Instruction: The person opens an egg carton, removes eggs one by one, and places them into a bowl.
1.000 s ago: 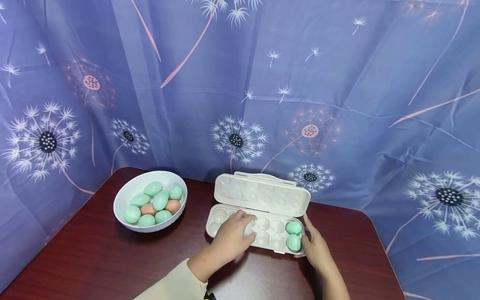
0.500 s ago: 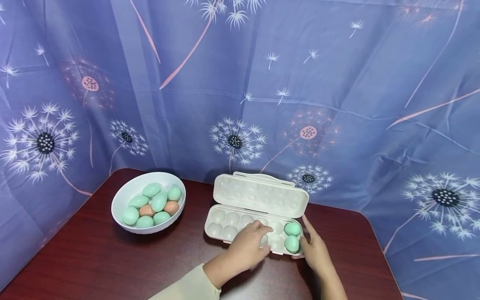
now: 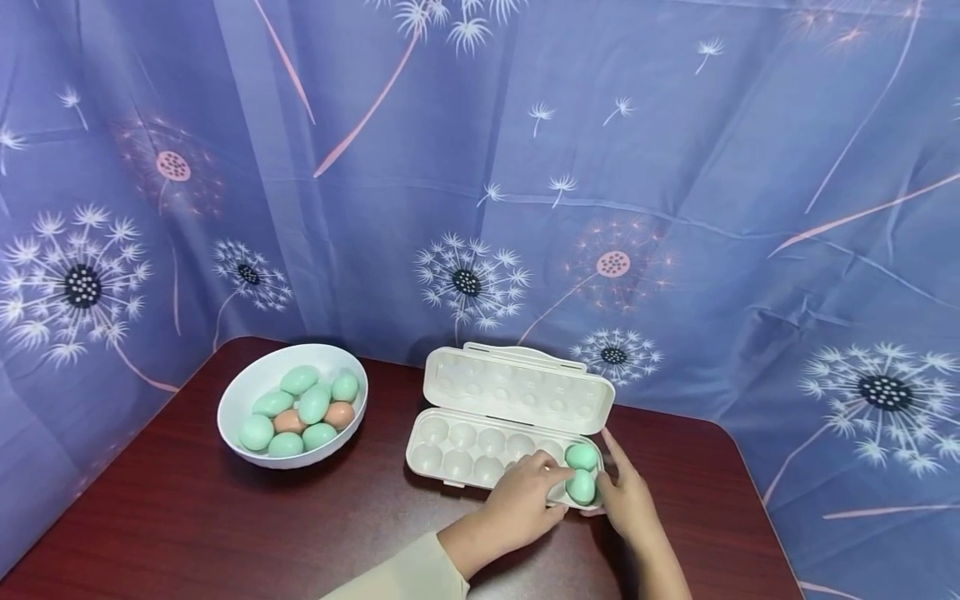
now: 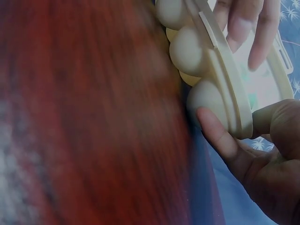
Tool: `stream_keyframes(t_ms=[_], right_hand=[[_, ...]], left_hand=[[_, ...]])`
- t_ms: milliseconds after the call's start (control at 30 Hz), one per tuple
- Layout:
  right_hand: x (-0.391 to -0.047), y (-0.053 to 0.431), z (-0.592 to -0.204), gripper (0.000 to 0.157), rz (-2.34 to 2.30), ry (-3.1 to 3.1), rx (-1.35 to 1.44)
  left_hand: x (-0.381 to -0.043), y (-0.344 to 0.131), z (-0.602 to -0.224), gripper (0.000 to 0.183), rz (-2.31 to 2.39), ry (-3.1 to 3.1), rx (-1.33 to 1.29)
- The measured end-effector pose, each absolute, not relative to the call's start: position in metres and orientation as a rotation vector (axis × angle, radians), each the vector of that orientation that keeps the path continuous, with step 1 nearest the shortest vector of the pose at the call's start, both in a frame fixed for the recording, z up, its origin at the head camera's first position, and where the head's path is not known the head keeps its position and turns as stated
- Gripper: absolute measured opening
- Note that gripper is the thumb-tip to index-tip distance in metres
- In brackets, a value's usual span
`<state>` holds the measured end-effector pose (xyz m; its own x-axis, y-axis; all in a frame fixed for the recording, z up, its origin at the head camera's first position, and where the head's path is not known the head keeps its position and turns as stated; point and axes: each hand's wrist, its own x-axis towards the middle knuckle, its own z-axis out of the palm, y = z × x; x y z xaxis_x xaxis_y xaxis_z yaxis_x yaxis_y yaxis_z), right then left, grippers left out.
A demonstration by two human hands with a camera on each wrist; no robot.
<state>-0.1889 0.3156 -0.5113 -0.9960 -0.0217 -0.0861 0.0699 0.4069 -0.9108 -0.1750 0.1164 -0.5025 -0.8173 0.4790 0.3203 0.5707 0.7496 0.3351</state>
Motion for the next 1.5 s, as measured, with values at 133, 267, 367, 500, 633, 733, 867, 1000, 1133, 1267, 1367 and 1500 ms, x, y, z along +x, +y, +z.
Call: stream_keyframes(t_ms=[133,267,367,500,633,733,867,1000,1133,1267,1367,1500], right_hand=[[-0.189,0.316,-0.511,0.068,-1.632,2.586,0.039],[-0.190,0.317,-0.509,0.067,-1.545,2.658,0.033],[-0.190,0.318,-0.509,0.067,-1.467,2.719,0.032],[-0.190,0.318,-0.510,0.067,-1.442,2.738,0.038],[-0.189,0.318,-0.510,0.067,-1.421,2.767,0.024],[-0.188,0.318,-0.511,0.067,-1.386,2.799,0.008],[-0.189,0.319,-0.512,0.067,-1.411,2.791,0.007],[-0.190,0.319,-0.514,0.068,-1.497,2.727,0.016],[-0.191,0.318,-0.513,0.068,-1.558,2.662,0.025],[-0.191,0.317,-0.513,0.068,-1.566,2.638,0.041],[-0.192,0.318,-0.512,0.068,-1.505,2.691,0.039],[-0.191,0.318,-0.512,0.068,-1.446,2.750,0.026]], left_hand=[[-0.177,0.123,-0.507,0.046,-0.620,-2.741,-0.834],[-0.179,0.130,-0.509,0.047,-0.631,-2.743,-0.809],[-0.180,0.136,-0.511,0.046,-0.628,-2.746,-0.775],[-0.180,0.143,-0.513,0.045,-0.604,-2.753,-0.743],[-0.180,0.148,-0.513,0.045,-0.626,-2.767,-0.716],[-0.181,0.151,-0.513,0.044,-0.648,-2.779,-0.698],[-0.183,0.153,-0.512,0.043,-0.674,-2.802,-0.677],[-0.185,0.155,-0.511,0.043,-0.690,-2.824,-0.650],[-0.187,0.156,-0.510,0.043,-0.689,-2.827,-0.631],[-0.187,0.156,-0.509,0.043,-0.681,-2.830,-0.620],[-0.187,0.156,-0.509,0.042,-0.691,-2.839,-0.613],[-0.187,0.156,-0.508,0.041,-0.710,-2.837,-0.614]])
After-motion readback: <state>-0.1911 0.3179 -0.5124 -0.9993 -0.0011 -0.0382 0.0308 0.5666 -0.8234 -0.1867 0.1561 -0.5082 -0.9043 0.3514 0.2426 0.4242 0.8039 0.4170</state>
